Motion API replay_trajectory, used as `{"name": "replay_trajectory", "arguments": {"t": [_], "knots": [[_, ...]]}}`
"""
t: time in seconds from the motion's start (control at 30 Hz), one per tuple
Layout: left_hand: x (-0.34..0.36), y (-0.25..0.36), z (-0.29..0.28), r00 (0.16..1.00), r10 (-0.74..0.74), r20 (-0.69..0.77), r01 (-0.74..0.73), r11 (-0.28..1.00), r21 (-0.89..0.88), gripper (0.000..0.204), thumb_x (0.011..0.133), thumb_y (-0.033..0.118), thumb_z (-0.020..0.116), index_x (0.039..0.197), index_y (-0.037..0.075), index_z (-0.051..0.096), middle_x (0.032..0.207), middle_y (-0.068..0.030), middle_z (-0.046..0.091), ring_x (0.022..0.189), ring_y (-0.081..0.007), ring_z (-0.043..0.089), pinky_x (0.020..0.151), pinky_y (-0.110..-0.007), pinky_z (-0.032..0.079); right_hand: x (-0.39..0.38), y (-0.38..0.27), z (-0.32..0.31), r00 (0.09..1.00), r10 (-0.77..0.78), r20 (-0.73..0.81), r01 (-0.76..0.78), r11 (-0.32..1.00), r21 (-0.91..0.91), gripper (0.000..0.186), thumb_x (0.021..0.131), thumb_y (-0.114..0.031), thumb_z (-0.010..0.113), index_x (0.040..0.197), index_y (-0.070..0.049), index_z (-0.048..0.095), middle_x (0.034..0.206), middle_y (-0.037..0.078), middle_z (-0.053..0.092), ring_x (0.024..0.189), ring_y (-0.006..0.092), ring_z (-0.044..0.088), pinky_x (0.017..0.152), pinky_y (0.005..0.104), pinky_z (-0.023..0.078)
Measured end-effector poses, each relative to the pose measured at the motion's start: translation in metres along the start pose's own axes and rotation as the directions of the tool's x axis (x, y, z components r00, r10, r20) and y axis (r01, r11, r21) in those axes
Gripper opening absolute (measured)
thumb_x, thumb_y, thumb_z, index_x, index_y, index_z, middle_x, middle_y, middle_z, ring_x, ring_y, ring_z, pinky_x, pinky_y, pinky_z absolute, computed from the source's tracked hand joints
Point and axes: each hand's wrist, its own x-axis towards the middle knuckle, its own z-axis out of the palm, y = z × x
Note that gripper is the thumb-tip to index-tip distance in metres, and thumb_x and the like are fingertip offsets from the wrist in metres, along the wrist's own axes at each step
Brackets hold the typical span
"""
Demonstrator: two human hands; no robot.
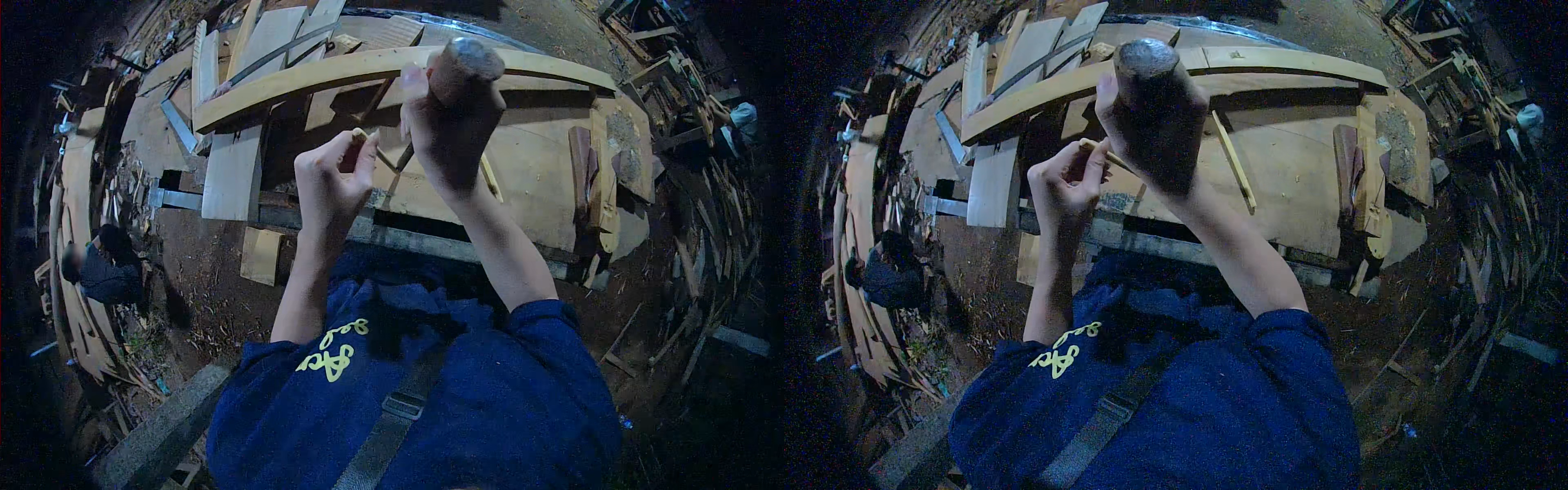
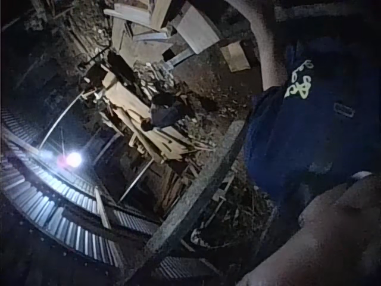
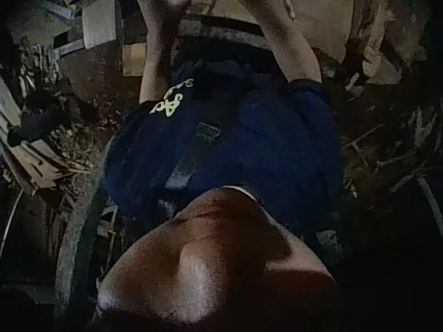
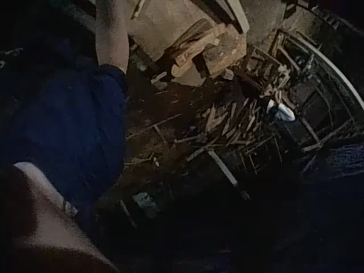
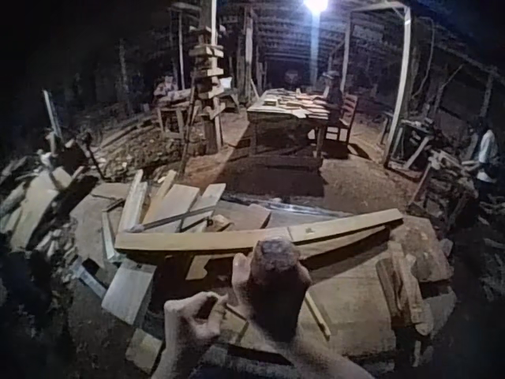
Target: Chisel a small wooden peg or joint component.
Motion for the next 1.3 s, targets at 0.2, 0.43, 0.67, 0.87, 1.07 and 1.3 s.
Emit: {"name": "replay_trajectory", "arguments": {"t": [0.2, 0.43, 0.67, 0.87, 1.07, 1.3], "knots": [[-0.001, -0.006, 0.008, 0.996, -0.028, -0.080, 0.030, 0.999, 0.023, 0.015, 0.083, 0.010, 0.067, 0.073, 0.000, 0.060, 0.058, -0.0132, 0.058, 0.052, -0.0229, 0.062, 0.050, -0.030, 0.044, -0.002, 0.000, -0.004, 0.979, -0.175, 0.108, 0.198, 0.943, -0.266, 0.014, 0.087, -0.007, 0.063, 0.081, -0.002, 0.051, 0.055, 0.000, 0.050, 0.042, 0.0066, 0.051, 0.039, 0.0215, 0.039], [-0.005, -0.010, 0.014, 0.991, 0.069, -0.116, -0.072, 0.997, -0.021, 0.015, 0.082, 0.010, 0.068, 0.073, 0.000, 0.060, 0.060, -0.0140, 0.059, 0.053, -0.0242, 0.062, 0.050, -0.030, 0.044, -0.003, 0.001, 0.002, 0.995, -0.076, 0.069, 0.091, 0.966, -0.243, 0.013, 0.087, -0.008, 0.063, 0.080, -0.001, 0.053, 0.056, 0.000, 0.051, 0.043, 0.0068, 0.051, 0.039, 0.0218, 0.040], [-0.006, -0.005, 0.011, 0.996, 0.044, -0.080, -0.045, 0.999, -0.019, 0.014, 0.083, 0.009, 0.066, 0.076, -0.001, 0.061, 0.063, -0.0164, 0.060, 0.055, -0.0262, 0.064, 0.052, -0.031, 0.046, -0.009, 0.003, 0.003, 1.000, -0.023, -0.013, 0.022, 0.993, -0.112, 0.014, 0.080, -0.020, 0.062, 0.081, -0.006, 0.060, 0.065, 0.009, 0.054, 0.055, 0.0272, 0.056, 0.051, 0.0320, 0.046], [-0.006, -0.005, 0.011, 0.995, 0.064, -0.080, -0.067, 0.997, -0.039, 0.014, 0.084, 0.010, 0.066, 0.077, -0.001, 0.062, 0.063, -0.0162, 0.060, 0.055, -0.0252, 0.064, 0.052, -0.030, 0.046, -0.014, 0.006, 0.006, 0.997, -0.077, 0.032, 0.079, 0.994, -0.071, 0.014, 0.079, -0.020, 0.063, 0.075, -0.008, 0.057, 0.064, 0.007, 0.052, 0.049, 0.0261, 0.050, 0.047, 0.0345, 0.042], [-0.008, -0.009, 0.011, 0.996, 0.021, -0.081, -0.022, 1.000, -0.010, 0.014, 0.085, 0.010, 0.065, 0.078, -0.001, 0.063, 0.063, -0.0150, 0.061, 0.056, -0.0220, 0.065, 0.053, -0.029, 0.047, -0.013, 0.005, -0.004, 0.982, 0.190, -0.017, -0.190, 0.981, 0.028, 0.018, 0.082, -0.019, 0.063, 0.072, -0.008, 0.054, 0.059, 0.005, 0.051, 0.050, 0.0205, 0.051, 0.049, 0.0323, 0.043], [-0.011, -0.012, 0.004, 0.990, -0.075, -0.123, 0.063, 0.993, -0.098, 0.016, 0.088, 0.011, 0.064, 0.080, -0.003, 0.066, 0.064, -0.0105, 0.067, 0.061, -0.0137, 0.068, 0.055, -0.025, 0.048, -0.011, 0.002, 0.004, 0.999, 0.024, -0.029, -0.027, 0.996, -0.087, 0.016, 0.078, -0.022, 0.065, 0.081, -0.007, 0.059, 0.069, 0.007, 0.056, 0.058, 0.0240, 0.057, 0.053, 0.0340, 0.046]]}}
